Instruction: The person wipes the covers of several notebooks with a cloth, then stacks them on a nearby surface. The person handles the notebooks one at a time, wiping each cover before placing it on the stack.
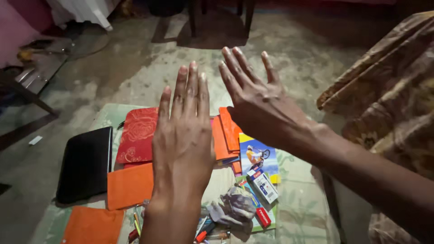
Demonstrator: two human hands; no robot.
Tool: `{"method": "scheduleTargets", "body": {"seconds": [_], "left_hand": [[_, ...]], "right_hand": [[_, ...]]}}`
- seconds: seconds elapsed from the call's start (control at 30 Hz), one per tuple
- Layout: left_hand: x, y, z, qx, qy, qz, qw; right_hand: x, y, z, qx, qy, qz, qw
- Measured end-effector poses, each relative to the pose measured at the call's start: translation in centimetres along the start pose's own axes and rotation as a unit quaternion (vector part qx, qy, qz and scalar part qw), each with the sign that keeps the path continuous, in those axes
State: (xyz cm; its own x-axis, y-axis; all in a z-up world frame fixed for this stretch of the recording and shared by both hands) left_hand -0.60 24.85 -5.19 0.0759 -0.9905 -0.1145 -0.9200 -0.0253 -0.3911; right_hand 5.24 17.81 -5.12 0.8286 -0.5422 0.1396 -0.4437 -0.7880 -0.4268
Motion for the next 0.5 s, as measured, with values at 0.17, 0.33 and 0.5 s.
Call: {"method": "scheduleTargets", "body": {"seconds": [0.17,0.33,0.5], "left_hand": [[-1.3,3.3,2.6,0.041,0.033,-0.014,0.999],[-2.0,6.7,6.8,0.014,0.006,-0.039,0.999],[-2.5,11.1,13.4,0.001,-0.029,-0.057,0.998]], "right_hand": [[-2.4,0.6,3.7,0.005,-0.034,-0.018,0.999],[-5.5,1.9,7.9,-0.004,-0.044,-0.036,0.998],[-9.2,5.5,14.1,0.019,-0.065,-0.056,0.996]]}}
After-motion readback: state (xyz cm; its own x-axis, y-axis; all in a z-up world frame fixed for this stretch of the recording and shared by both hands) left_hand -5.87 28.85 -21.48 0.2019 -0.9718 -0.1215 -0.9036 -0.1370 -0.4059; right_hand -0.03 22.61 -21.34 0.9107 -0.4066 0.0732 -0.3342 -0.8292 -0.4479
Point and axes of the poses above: each hand's wrist, its own y-axis away from the middle knuckle, its own z-axis out of the palm, x = y × z, the point moved 10 cm from there along -y, towards the middle knuckle, and after that the axes turned 3 degrees about x, right-handed, at the moved point
